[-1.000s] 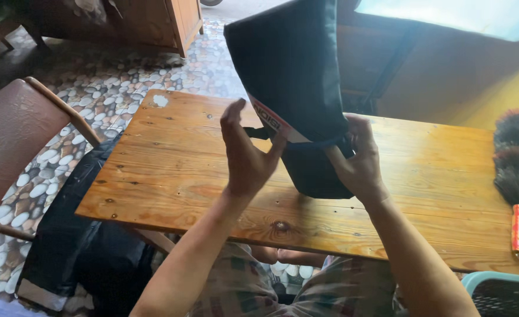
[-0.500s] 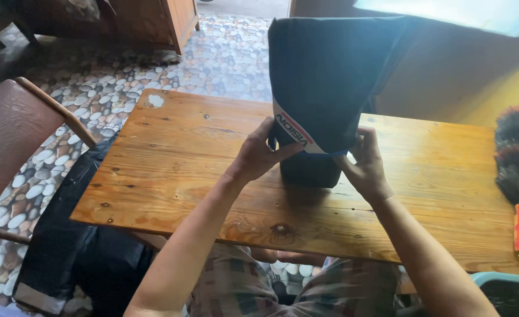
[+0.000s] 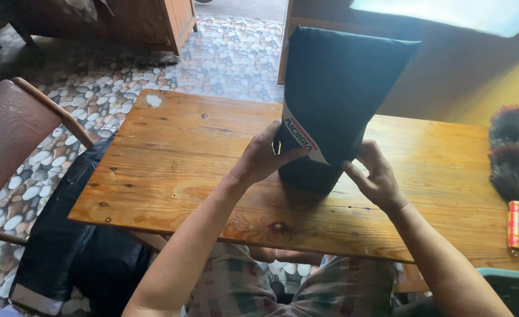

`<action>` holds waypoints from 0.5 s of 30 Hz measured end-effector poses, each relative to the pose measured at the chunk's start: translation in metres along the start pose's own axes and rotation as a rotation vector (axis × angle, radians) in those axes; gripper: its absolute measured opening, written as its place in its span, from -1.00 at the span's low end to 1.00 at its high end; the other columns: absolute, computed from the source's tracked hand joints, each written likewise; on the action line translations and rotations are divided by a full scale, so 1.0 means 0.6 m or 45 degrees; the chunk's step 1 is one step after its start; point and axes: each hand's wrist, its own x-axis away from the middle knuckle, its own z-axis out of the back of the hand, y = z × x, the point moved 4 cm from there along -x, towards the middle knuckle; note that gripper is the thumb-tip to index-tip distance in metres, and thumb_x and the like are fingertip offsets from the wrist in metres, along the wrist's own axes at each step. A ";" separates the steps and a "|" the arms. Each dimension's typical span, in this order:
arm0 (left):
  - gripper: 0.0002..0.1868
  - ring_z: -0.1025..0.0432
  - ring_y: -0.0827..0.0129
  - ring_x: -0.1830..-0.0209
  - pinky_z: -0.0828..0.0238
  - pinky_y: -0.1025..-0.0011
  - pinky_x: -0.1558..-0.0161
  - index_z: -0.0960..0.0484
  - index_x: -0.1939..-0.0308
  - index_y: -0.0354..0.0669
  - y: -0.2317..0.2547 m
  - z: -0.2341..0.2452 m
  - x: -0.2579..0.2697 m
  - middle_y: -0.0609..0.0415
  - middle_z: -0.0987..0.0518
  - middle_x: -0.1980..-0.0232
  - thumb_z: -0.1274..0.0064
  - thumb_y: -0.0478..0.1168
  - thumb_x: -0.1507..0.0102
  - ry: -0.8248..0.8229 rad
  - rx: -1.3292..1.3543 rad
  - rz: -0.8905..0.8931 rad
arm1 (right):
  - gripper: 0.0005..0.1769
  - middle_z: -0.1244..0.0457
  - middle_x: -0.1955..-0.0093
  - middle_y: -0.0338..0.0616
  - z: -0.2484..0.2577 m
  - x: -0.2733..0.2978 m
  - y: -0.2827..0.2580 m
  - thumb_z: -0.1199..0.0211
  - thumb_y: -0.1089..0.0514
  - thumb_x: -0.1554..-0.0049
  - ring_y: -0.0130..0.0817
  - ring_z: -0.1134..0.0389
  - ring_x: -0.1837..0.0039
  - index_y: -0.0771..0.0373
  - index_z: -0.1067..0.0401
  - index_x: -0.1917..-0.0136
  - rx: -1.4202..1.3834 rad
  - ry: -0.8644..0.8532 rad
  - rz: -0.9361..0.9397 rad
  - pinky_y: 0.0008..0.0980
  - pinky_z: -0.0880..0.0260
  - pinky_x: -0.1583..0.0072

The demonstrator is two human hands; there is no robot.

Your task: The person wipes down black bags and a large black cover using a duster, then places them into a basket.

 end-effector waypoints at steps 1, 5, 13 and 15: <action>-0.37 -0.56 0.26 0.00 -0.54 0.32 0.03 -0.53 0.03 0.01 -0.003 0.000 0.000 0.10 -0.65 0.10 -0.41 0.24 -0.04 -0.016 -0.007 0.031 | -0.65 -0.36 -0.07 0.09 0.001 -0.001 -0.001 -0.32 0.25 -0.19 0.09 -0.34 -0.37 0.27 -0.31 -0.20 0.022 -0.015 -0.007 0.50 -0.10 -0.39; -0.38 -0.57 0.22 -0.02 -0.56 0.28 0.04 -0.53 0.03 -0.03 -0.006 -0.006 0.005 0.05 -0.66 0.09 -0.44 0.19 -0.03 -0.037 -0.013 0.011 | -0.62 -0.37 -0.07 0.12 0.002 0.006 -0.002 -0.35 0.27 -0.16 0.11 -0.37 -0.35 0.29 -0.30 -0.20 0.033 -0.035 -0.020 0.49 -0.14 -0.38; -0.33 -0.57 0.27 -0.10 -0.58 0.30 -0.05 -0.55 -0.01 0.06 -0.045 -0.018 0.016 0.12 -0.69 0.03 -0.50 0.18 0.03 -0.135 -0.066 0.125 | -0.47 -0.37 -0.14 0.24 -0.009 0.015 0.010 -0.40 0.19 -0.12 0.22 -0.37 -0.30 0.28 -0.30 -0.30 0.186 -0.124 -0.131 0.57 -0.13 -0.33; -0.33 -0.57 0.20 -0.12 -0.58 0.24 -0.09 -0.54 -0.03 0.03 -0.034 -0.015 0.021 0.07 -0.69 0.02 -0.49 0.16 0.02 -0.162 -0.086 0.128 | -0.39 -0.36 -0.15 0.25 -0.010 0.019 0.009 -0.41 0.19 -0.11 0.23 -0.37 -0.29 0.26 -0.27 -0.37 0.217 -0.145 -0.138 0.56 -0.14 -0.32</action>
